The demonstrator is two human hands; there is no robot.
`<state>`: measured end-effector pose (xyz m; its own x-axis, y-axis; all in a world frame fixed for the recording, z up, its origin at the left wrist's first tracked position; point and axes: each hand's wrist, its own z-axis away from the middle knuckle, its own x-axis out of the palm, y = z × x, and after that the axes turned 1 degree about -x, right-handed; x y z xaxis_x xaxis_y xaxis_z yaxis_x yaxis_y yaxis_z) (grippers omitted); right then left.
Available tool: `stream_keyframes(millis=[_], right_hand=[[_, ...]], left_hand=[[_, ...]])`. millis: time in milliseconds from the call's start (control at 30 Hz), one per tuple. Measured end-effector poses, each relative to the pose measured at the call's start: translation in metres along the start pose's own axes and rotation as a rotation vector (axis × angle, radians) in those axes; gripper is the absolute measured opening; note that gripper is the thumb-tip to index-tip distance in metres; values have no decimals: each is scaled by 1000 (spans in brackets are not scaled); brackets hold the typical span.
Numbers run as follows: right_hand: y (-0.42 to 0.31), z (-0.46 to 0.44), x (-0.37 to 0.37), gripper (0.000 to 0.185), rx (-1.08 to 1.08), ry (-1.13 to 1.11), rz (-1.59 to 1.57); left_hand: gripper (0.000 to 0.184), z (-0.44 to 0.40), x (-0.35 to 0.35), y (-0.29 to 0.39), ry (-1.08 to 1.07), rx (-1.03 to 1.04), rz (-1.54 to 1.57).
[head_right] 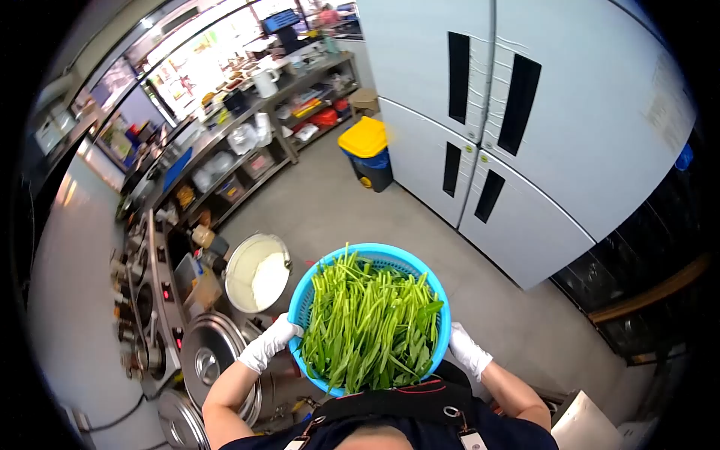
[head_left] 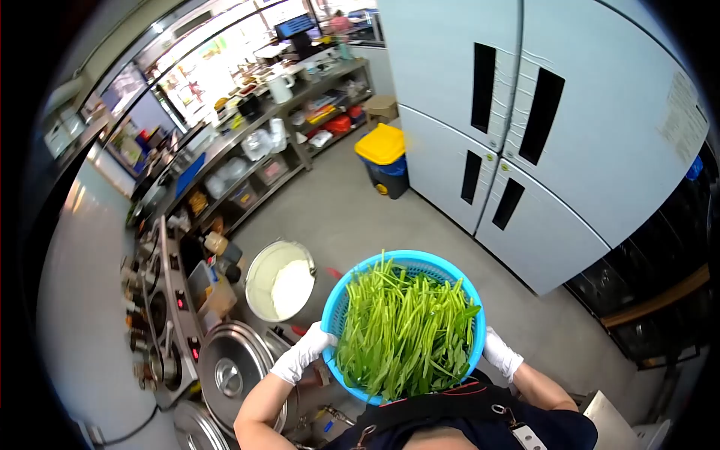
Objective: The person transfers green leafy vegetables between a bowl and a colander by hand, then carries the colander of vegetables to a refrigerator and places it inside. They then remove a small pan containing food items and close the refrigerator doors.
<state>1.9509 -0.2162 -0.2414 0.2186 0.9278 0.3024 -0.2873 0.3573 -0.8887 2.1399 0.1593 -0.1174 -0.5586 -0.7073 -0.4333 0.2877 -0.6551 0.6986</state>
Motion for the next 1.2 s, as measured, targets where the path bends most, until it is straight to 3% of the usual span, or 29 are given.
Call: stream_keyframes(millis=[167, 400, 500, 533, 567, 600, 700, 733, 767, 833, 967, 1000, 1033, 1100, 1200], right_hand=[[-20, -57, 4, 26, 131, 53, -375], [-89, -132, 24, 32, 141, 82, -479], [-91, -169, 24, 33, 167, 125, -229], [-113, -171, 13, 33, 180, 124, 147], [-91, -201, -11, 33, 66, 125, 273], [-107, -222, -27, 33, 96, 158, 285], [-198, -288, -79, 38, -314, 449, 845], [-237, -301, -79, 35, -581, 582, 1020], [-282, -315, -83, 29, -573, 615, 1195], [-342, -354, -104, 23, -955, 732, 1539], [-437, -370, -102, 25, -854, 712, 2367], [-446, -377, -105, 28, -663, 690, 2554], [-454, -383, -113, 25, -542, 560, 2567], [-452, -404, -124, 25, -522, 491, 2611], [-455, -396, -115, 26, -628, 675, 2622]], left_hand=[[32, -49, -28, 59, -78, -34, -82], [30, -151, -89, 120, -109, 27, -83], [29, -165, -108, 154, -120, -5, -88], [29, -173, -112, 160, -125, -3, -81], [28, -181, -115, 167, -126, 0, -72], [28, -188, -120, 173, -121, -3, -140], [28, -204, -125, 182, -117, 30, -108], [28, -196, -126, 189, -99, 17, -115], [27, -190, -124, 199, -92, 35, -137], [28, -189, -118, 202, -63, 53, -111], [25, -154, -118, 194, 10, 37, -70], [27, -153, -114, 188, 17, 47, -24], [27, -151, -108, 184, 21, 35, 20], [27, -145, -98, 175, 72, -4, 16], [27, -103, -95, 173, 109, -26, -3]])
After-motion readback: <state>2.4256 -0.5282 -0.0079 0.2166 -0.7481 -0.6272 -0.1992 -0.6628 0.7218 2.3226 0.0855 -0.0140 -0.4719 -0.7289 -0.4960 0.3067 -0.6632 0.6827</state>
